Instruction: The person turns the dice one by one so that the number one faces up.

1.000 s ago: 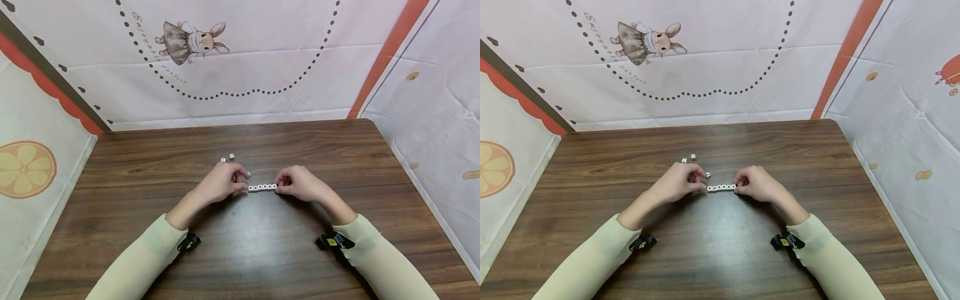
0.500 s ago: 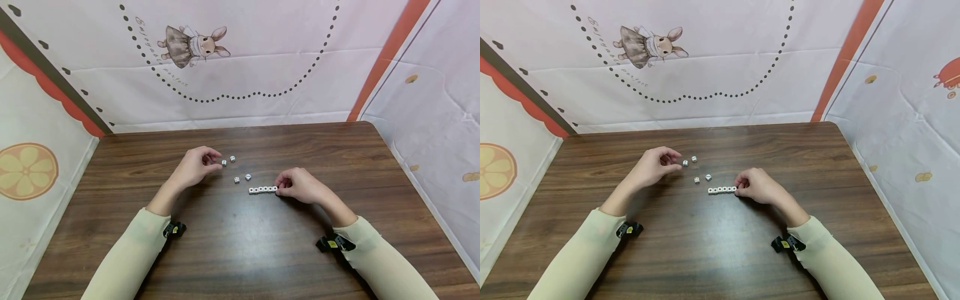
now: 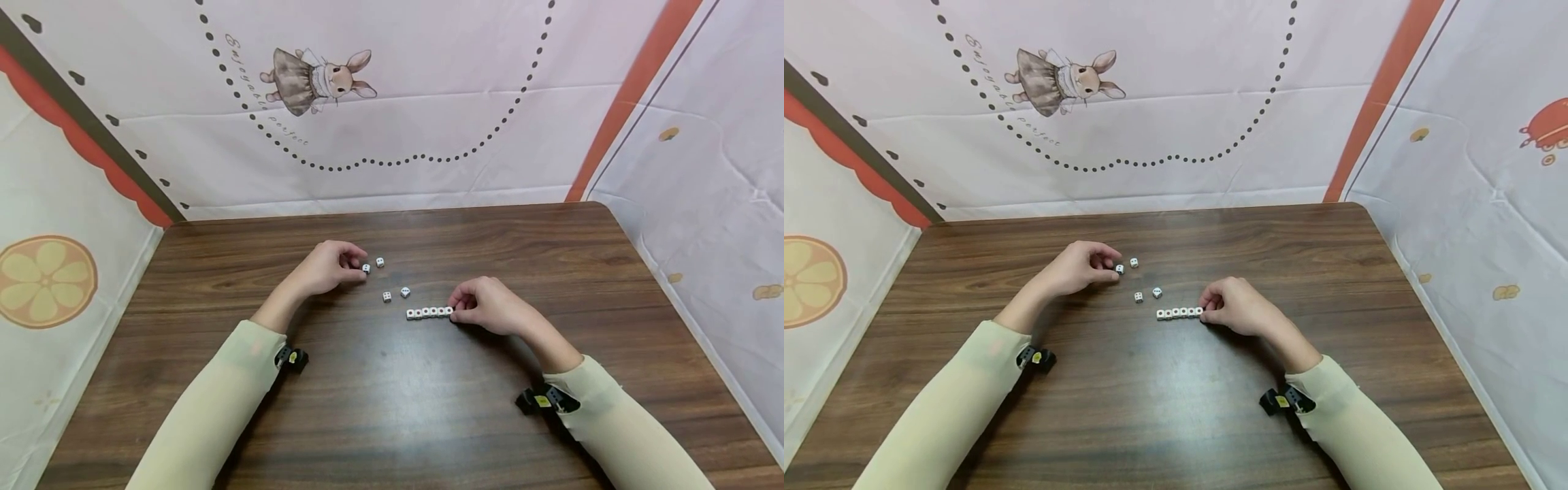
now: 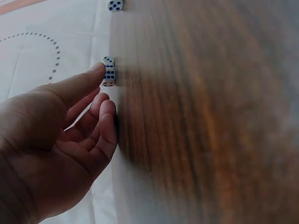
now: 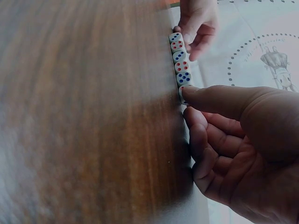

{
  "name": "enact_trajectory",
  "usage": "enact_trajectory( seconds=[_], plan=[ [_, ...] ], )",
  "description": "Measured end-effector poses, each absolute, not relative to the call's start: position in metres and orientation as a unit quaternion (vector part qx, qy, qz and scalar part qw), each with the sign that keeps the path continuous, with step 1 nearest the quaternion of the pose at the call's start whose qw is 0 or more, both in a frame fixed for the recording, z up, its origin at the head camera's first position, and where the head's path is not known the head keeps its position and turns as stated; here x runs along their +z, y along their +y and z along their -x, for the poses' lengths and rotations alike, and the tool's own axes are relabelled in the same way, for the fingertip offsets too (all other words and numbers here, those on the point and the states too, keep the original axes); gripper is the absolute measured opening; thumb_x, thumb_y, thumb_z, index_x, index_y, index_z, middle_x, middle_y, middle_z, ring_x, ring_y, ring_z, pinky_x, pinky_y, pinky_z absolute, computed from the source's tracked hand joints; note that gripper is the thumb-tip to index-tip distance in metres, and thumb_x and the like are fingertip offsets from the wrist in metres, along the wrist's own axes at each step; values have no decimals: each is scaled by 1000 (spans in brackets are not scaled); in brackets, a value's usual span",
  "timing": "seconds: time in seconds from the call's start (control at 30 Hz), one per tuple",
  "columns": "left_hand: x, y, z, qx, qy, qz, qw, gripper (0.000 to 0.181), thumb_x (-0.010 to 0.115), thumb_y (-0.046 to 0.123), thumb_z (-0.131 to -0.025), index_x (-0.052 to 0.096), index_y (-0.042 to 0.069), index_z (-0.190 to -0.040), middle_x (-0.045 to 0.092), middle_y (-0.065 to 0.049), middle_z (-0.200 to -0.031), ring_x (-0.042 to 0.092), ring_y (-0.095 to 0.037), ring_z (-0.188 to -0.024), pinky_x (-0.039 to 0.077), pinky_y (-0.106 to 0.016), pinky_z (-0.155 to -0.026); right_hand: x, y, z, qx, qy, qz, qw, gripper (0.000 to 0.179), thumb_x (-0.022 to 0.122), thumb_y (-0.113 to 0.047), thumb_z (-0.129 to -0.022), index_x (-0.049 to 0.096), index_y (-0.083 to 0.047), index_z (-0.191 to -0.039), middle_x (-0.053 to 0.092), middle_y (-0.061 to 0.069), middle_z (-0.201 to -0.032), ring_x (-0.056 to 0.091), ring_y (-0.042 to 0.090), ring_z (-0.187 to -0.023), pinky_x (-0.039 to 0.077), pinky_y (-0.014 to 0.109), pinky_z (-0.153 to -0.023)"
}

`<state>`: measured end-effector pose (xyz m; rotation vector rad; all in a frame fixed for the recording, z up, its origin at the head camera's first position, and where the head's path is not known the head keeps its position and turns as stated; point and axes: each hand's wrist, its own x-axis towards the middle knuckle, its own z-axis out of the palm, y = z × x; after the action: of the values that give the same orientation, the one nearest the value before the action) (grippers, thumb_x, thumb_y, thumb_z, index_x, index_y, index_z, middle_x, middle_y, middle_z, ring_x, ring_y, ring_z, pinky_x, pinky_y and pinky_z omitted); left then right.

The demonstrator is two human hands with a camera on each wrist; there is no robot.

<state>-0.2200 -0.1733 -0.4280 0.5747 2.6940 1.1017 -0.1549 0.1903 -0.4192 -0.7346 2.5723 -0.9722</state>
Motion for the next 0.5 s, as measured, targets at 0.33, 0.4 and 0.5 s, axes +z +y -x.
enact_trajectory(
  seconds=[0.33, 0.4, 0.5],
  plan=[
    [-428, -165, 226, 335, 917, -198, 90, 23, 86, 17, -91, 79, 7, -110, 72, 0, -93, 65, -16, -86, 50, -35, -82, -419, 190, 154, -337, 895, 257, 143, 8, 84, -11, -91, 78, -11, -96, 69, -9, -79, 62, 8, -75, 51, 31, -73],
    [-427, -164, 226, 332, 918, -199, 90, 20, 86, 17, -91, 79, 8, -107, 72, 1, -92, 65, -16, -86, 51, -36, -82, -418, 189, 154, -336, 895, 256, 142, 8, 84, -11, -91, 78, -11, -96, 68, -9, -79, 62, 8, -74, 51, 31, -73],
    [-427, -165, 224, 331, 918, -200, 88, 16, 85, 17, -92, 79, 8, -105, 72, 1, -91, 65, -15, -85, 51, -36, -81, -419, 190, 154, -336, 895, 258, 142, 8, 84, -11, -91, 78, -11, -96, 68, -9, -79, 62, 8, -74, 51, 31, -72]
  ],
)
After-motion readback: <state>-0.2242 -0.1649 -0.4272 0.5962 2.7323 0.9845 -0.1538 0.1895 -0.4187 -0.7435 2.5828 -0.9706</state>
